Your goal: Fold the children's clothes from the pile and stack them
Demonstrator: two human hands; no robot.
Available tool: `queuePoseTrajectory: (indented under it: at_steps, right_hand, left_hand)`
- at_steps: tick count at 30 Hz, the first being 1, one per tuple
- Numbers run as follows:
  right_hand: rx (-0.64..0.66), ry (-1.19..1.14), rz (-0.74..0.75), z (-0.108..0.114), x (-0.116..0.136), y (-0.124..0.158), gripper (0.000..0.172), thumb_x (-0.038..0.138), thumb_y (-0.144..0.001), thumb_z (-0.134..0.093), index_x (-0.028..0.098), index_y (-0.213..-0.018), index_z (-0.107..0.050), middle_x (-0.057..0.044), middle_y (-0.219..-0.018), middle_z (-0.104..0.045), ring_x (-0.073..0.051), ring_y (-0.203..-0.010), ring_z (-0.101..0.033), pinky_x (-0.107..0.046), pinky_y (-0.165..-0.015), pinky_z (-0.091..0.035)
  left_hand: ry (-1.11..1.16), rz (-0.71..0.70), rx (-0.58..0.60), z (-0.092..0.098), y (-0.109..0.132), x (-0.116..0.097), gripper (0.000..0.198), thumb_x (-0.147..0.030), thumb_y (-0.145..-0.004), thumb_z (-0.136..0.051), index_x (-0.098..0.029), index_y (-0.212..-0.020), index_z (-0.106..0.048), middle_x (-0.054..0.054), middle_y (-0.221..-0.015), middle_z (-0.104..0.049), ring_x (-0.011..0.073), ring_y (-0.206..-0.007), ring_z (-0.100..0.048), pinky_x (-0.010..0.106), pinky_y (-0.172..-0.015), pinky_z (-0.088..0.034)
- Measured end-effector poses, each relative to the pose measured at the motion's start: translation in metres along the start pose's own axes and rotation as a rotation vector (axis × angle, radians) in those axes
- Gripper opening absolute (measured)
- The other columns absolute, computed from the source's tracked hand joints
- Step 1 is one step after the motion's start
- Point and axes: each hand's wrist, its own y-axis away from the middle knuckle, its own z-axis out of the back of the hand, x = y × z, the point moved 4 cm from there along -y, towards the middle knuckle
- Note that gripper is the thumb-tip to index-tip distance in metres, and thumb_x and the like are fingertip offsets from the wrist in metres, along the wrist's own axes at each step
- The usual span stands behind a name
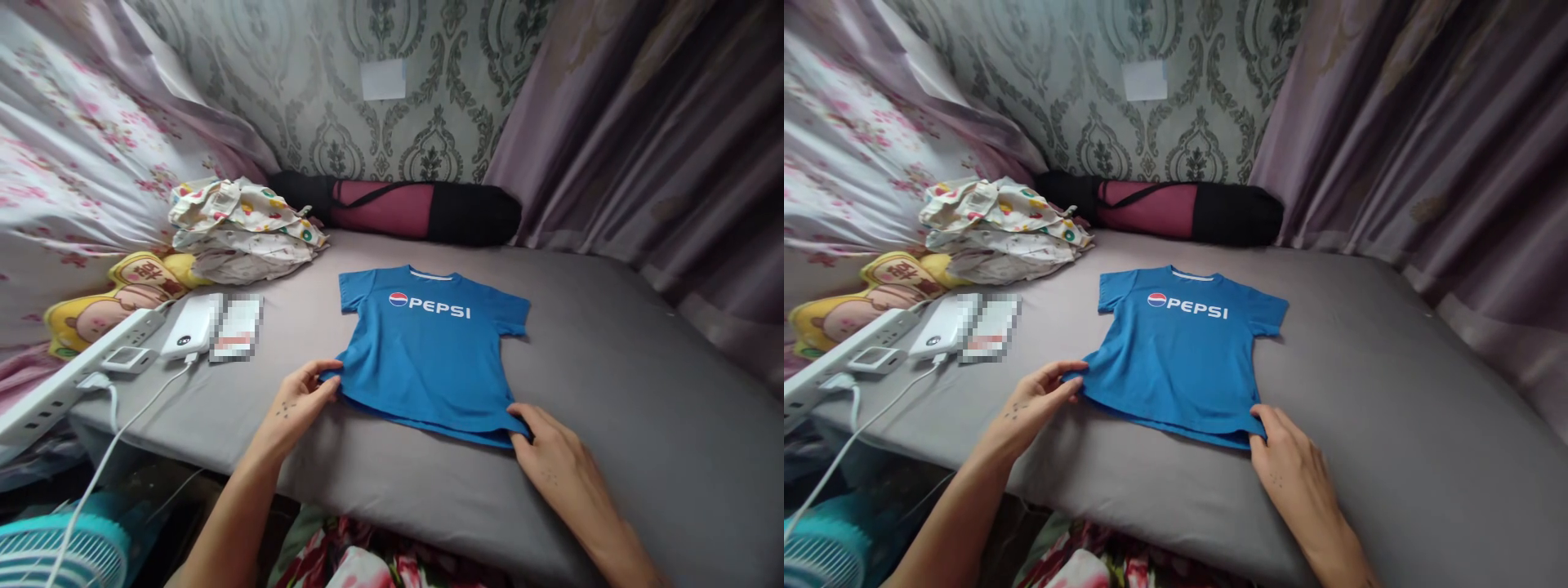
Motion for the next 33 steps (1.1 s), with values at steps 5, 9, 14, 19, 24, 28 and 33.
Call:
queuePoseTrajectory:
  at_steps: [5,9,14,19,24,28,33]
  right_hand:
    - [0.043,0.087,-0.015,0.012,-0.003,0.001,0.043,0.015,-0.082,-0.043,0.027,-0.122,-0.056,-0.004,-0.111,-0.068,-0.024,-0.082,-0.068,-0.033,-0.059,-0.048]
    - [0.121,0.154,-0.012,0.018,-0.003,0.003,0.045,0.013,-0.082,-0.043,0.026,-0.124,-0.054,-0.005,-0.103,-0.066,-0.022,-0.078,-0.066,-0.030,-0.058,-0.044]
    - [0.133,0.115,0.117,0.018,0.001,0.005,0.051,0.006,-0.079,-0.041,0.024,-0.125,-0.050,-0.007,-0.114,-0.058,-0.016,-0.072,-0.063,-0.028,-0.059,-0.044]
    - [0.164,0.004,0.314,0.021,0.002,0.005,0.039,0.001,-0.078,-0.038,0.022,-0.105,-0.057,-0.006,-0.109,-0.058,-0.019,-0.093,-0.060,-0.029,-0.072,-0.047]
    - [0.243,-0.039,0.311,0.026,-0.007,0.016,0.023,0.013,-0.089,-0.040,0.023,-0.097,-0.058,-0.005,-0.096,-0.060,-0.019,-0.084,-0.060,-0.031,-0.072,-0.046]
    - [0.394,-0.089,0.271,0.040,-0.010,0.015,0.020,0.024,-0.094,-0.043,0.024,-0.081,-0.058,-0.001,-0.083,-0.061,-0.017,-0.073,-0.060,-0.030,-0.065,-0.045]
    - [0.290,-0.269,0.257,0.040,0.018,-0.038,0.032,0.030,-0.098,-0.032,0.024,-0.096,-0.064,-0.006,-0.101,-0.067,-0.020,-0.095,-0.061,-0.033,-0.085,-0.047]
  left_hand:
    - [-0.078,0.006,-0.014,0.015,-0.004,0.000,0.053,-0.058,-0.064,-0.065,-0.016,-0.095,-0.069,0.001,-0.064,-0.059,0.0142,-0.059,-0.052,0.025,-0.055,-0.041]
    - [-0.235,-0.030,0.057,0.024,-0.005,-0.002,0.048,-0.056,-0.063,-0.061,-0.018,-0.089,-0.072,0.001,-0.062,-0.059,0.0146,-0.056,-0.048,0.025,-0.052,-0.038]
    - [-0.360,-0.114,0.089,0.024,-0.004,-0.003,0.043,-0.054,-0.062,-0.059,-0.020,-0.083,-0.075,0.005,-0.073,-0.064,0.0176,-0.061,-0.053,0.028,-0.055,-0.042]
    - [-0.431,-0.104,0.146,0.025,-0.007,0.006,0.044,-0.056,-0.066,-0.057,-0.022,-0.087,-0.075,0.005,-0.075,-0.064,0.0186,-0.063,-0.055,0.028,-0.055,-0.044]
    - [-0.528,-0.165,0.181,0.033,-0.008,0.022,0.045,-0.060,-0.072,-0.055,-0.023,-0.089,-0.074,0.005,-0.078,-0.063,0.0180,-0.063,-0.055,0.027,-0.057,-0.044]
    - [-0.618,-0.197,0.284,0.036,-0.012,0.012,0.046,-0.063,-0.078,-0.050,-0.023,-0.084,-0.073,0.005,-0.078,-0.062,0.0172,-0.062,-0.055,0.026,-0.057,-0.044]
    - [-0.716,-0.513,0.203,-0.004,-0.038,-0.032,0.046,-0.058,-0.086,-0.042,-0.022,-0.094,-0.069,0.009,-0.102,-0.063,0.0211,-0.082,-0.062,0.031,-0.074,-0.049]
